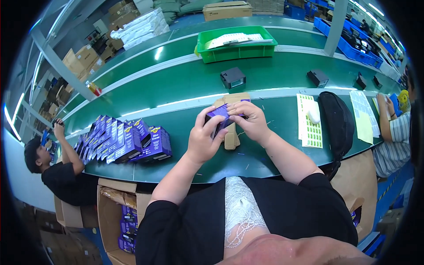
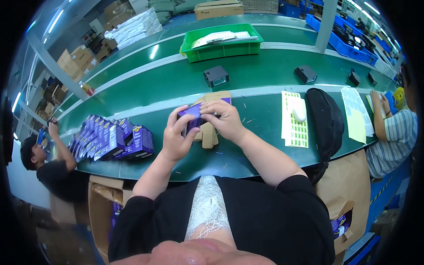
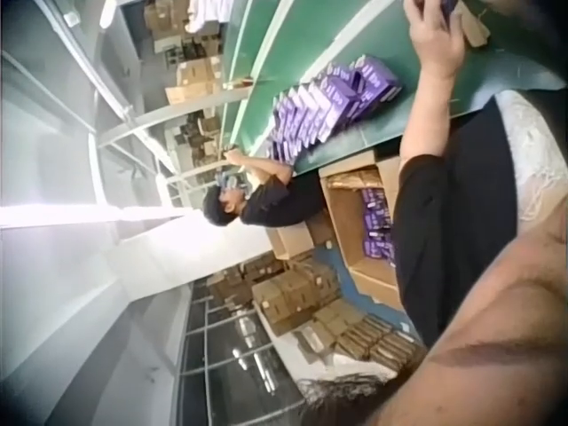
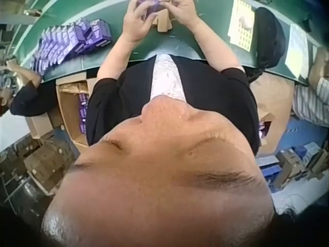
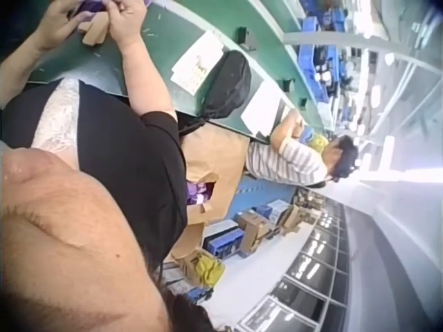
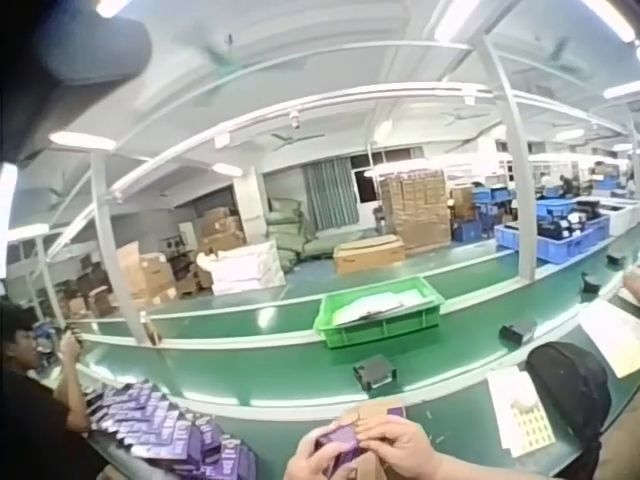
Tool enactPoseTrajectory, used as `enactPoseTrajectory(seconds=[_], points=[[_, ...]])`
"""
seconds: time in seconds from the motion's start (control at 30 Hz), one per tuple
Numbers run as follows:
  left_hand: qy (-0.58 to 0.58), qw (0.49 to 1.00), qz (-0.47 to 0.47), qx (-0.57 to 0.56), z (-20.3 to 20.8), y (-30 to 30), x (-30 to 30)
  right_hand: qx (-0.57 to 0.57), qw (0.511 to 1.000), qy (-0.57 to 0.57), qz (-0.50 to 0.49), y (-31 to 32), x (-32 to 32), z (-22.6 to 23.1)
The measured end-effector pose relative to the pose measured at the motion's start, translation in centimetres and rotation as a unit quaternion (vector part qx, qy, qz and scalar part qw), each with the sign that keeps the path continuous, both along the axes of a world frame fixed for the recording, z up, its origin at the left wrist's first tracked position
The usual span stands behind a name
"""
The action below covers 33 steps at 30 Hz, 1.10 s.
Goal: Packaging products into cardboard inserts at a factory assembly line.
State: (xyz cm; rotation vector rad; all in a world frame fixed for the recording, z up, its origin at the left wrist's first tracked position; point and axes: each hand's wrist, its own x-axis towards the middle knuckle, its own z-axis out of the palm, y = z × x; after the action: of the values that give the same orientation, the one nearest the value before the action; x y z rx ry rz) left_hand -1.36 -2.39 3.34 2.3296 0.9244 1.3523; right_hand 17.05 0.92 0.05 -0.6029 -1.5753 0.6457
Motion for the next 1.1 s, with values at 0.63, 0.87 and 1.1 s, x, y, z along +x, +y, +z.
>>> enactPoseTrajectory(seconds=[0.63,0.87,1.1], points=[[0.304,0.819,0.443,0.202,-1.4,-2.6,-14.5,-0.131,0.987,-0.049,-0.083,1.8,0.3,-3.9],[0.303,0.830,0.431,0.183,-2.5,-3.6,-14.7,-0.136,0.987,-0.057,-0.070,1.8,0.0,-4.3],[0.294,0.818,0.463,0.173,-1.7,-4.3,-13.7,-0.154,0.984,-0.074,-0.056,1.6,0.2,-4.1]])
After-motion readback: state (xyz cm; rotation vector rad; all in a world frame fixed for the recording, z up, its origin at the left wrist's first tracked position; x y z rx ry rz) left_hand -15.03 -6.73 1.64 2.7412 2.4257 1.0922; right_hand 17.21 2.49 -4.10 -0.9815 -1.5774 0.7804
